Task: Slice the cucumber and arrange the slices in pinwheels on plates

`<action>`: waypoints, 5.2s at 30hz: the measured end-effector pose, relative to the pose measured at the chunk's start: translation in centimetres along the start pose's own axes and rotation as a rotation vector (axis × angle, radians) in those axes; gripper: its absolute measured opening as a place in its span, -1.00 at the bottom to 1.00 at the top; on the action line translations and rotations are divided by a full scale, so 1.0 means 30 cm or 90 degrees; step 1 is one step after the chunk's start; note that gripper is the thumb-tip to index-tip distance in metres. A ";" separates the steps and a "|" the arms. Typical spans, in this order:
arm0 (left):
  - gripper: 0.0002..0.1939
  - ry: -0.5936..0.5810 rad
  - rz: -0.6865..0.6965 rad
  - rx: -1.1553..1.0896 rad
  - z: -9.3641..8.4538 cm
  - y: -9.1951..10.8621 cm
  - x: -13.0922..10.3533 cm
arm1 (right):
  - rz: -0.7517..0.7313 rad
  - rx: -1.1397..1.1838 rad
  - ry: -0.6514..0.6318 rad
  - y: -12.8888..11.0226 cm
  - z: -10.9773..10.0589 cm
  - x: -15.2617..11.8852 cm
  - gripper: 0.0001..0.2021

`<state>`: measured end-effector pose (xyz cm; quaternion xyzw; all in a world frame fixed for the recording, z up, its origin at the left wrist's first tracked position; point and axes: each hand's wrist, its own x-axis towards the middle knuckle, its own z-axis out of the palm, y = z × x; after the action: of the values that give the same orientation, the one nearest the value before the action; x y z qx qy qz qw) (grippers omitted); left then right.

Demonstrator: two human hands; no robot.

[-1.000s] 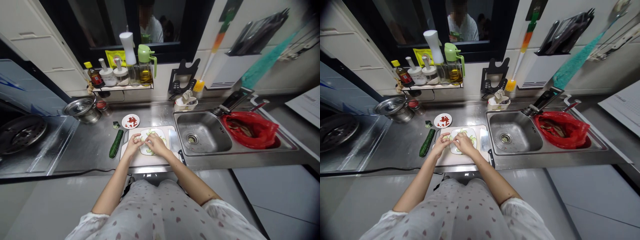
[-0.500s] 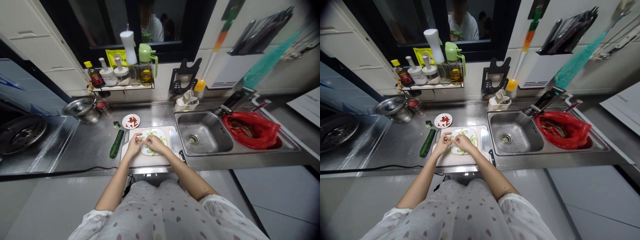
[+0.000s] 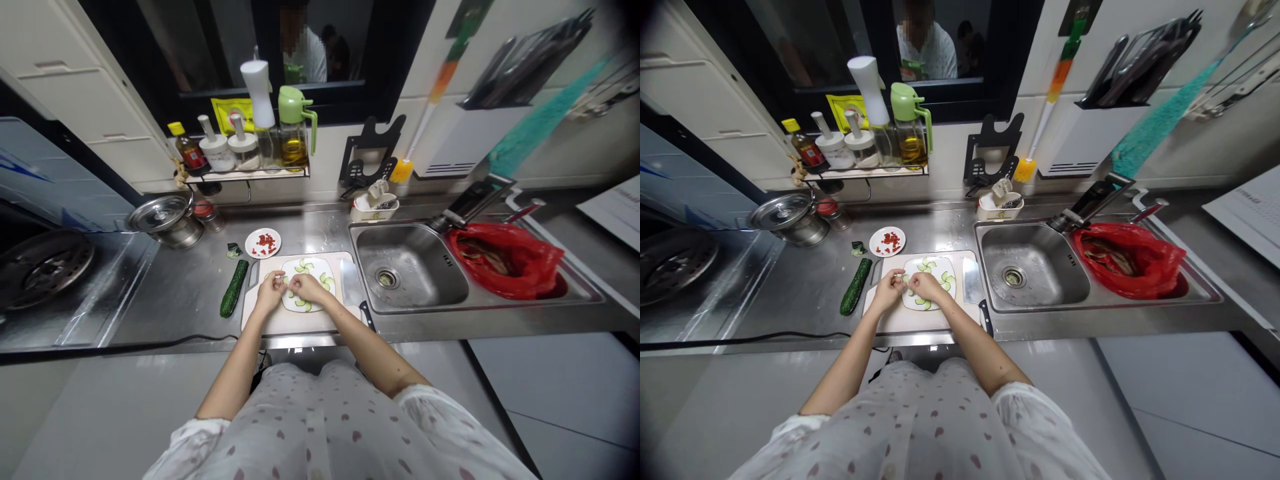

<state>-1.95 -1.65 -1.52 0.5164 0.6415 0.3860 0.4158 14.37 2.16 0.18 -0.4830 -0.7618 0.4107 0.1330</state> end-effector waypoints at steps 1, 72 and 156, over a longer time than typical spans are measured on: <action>-0.62 -0.003 0.007 0.027 0.003 -0.004 0.002 | 0.003 -0.013 -0.001 0.001 0.003 0.003 -0.90; -0.73 0.068 0.090 0.372 0.056 -0.075 0.064 | 0.120 -0.374 0.002 -0.064 0.086 -0.068 -0.66; -0.71 -0.108 0.139 -0.097 -0.074 0.187 -0.134 | -0.096 -0.049 0.142 -0.166 -0.107 -0.210 -0.81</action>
<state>-1.61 -4.80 4.99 0.5806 0.5131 0.4316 0.4619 16.29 -2.54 7.17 -0.4714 -0.7918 0.3140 0.2286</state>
